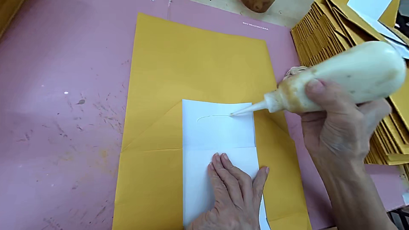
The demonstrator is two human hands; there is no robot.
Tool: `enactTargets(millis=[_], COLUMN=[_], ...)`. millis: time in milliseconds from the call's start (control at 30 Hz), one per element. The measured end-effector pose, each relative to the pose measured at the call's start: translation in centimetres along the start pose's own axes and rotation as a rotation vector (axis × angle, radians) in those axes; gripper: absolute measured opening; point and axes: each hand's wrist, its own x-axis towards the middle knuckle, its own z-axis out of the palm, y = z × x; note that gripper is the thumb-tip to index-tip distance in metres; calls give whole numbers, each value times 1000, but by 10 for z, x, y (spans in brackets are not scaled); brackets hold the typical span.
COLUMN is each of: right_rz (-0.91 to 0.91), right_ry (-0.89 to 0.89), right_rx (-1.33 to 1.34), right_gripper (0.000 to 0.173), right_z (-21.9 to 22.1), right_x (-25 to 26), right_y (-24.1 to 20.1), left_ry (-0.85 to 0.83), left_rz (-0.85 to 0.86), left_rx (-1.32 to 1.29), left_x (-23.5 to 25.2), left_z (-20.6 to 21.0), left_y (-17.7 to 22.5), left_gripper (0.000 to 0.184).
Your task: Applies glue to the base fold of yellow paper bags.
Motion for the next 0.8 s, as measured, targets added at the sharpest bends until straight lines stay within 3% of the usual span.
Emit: enactTargets(millis=[333,533,700,800], right_rz=[-228,-271,-261,-250], right_ry=[224,231,235,281], right_rx=[-55,-46,-53,-77], right_gripper=[73,67,57,62], right_z=[-57,-44,-59,-73], right_x=[-33,-45,-54,-62], right_y=[5,10,8,9], left_ry=[43,74,70,62], left_rz=[-26,-16,-21,-28], left_rx=[4,25,18,24], left_x=[0,-1,-1,0], left_z=[3,7,6,5], left_y=[1,0,0,0], left_gripper=[54,53,53,53])
